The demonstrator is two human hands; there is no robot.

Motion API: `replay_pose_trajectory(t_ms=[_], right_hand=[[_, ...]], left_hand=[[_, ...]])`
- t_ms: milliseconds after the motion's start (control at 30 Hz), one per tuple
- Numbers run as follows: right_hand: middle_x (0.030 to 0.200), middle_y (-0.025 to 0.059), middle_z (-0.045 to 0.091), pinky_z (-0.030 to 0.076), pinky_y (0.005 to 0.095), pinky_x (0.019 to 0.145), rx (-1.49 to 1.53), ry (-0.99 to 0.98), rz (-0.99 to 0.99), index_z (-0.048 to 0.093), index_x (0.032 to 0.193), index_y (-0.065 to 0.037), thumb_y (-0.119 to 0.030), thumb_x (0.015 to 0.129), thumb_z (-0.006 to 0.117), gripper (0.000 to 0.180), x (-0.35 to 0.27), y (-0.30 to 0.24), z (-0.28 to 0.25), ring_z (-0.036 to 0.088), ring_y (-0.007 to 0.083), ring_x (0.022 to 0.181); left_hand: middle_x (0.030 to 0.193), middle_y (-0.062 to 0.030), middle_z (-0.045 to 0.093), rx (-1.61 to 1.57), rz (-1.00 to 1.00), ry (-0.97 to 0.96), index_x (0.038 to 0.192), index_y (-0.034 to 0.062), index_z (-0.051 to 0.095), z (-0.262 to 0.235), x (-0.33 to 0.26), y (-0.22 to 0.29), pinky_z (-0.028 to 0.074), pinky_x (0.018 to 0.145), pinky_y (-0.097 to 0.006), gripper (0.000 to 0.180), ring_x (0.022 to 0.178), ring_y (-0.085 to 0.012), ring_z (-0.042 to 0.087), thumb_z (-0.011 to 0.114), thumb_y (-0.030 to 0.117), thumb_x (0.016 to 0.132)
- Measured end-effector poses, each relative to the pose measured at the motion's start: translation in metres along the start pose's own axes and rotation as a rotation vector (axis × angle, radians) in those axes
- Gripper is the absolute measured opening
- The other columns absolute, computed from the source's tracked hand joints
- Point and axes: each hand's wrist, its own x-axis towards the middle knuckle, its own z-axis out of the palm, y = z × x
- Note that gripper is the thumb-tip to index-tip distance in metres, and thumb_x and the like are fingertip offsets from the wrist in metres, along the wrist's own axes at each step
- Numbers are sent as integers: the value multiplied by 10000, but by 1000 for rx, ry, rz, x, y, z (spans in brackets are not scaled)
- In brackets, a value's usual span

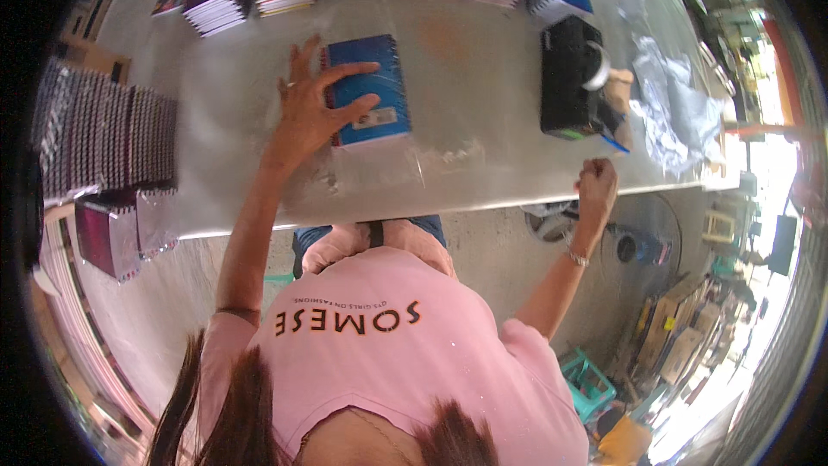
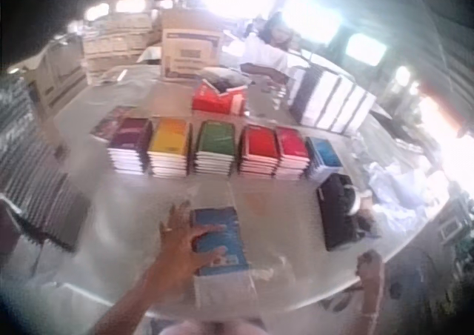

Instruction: The person gathers small notebooks of different colors from stacks on a table, aligns them into a single stack, and slides them into a clear plastic bag.

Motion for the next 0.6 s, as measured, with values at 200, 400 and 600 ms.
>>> replay_pose_trajectory(t_ms=[200, 400, 600], right_hand=[[664, -3, 477, 378, 216, 516, 334, -714, -334, 562, 887, -21, -138, 926, 585, 125, -50, -150, 58, 451, 58, 584], [666, 48, 568, 446, 261, 583, 175, -902, -825, 585, 802, 16, -81, 851, 668, 137, -49, -235, 139, 536, 102, 624], [634, 72, 612, 455, 264, 571, -94, -889, -811, 589, 737, 33, -87, 789, 723, 187, -50, -253, 157, 573, 92, 630]], left_hand=[[1527, -176, 204, -63, -13, -19, 1130, 371, 671, -1, -2, -1, 29, 1069, -700, 484, 1435, -424, 29, 763, 523, 680], [1540, -159, 183, -60, -45, -71, 1158, 347, 664, -9, 2, 3, 3, 1082, -676, 518, 1442, -402, 14, 758, 545, 689], [1537, -170, 176, 54, -1, -8, 1242, 360, 590, 1, -7, 3, 85, 1033, -732, 530, 1428, -434, 60, 707, 514, 749]])
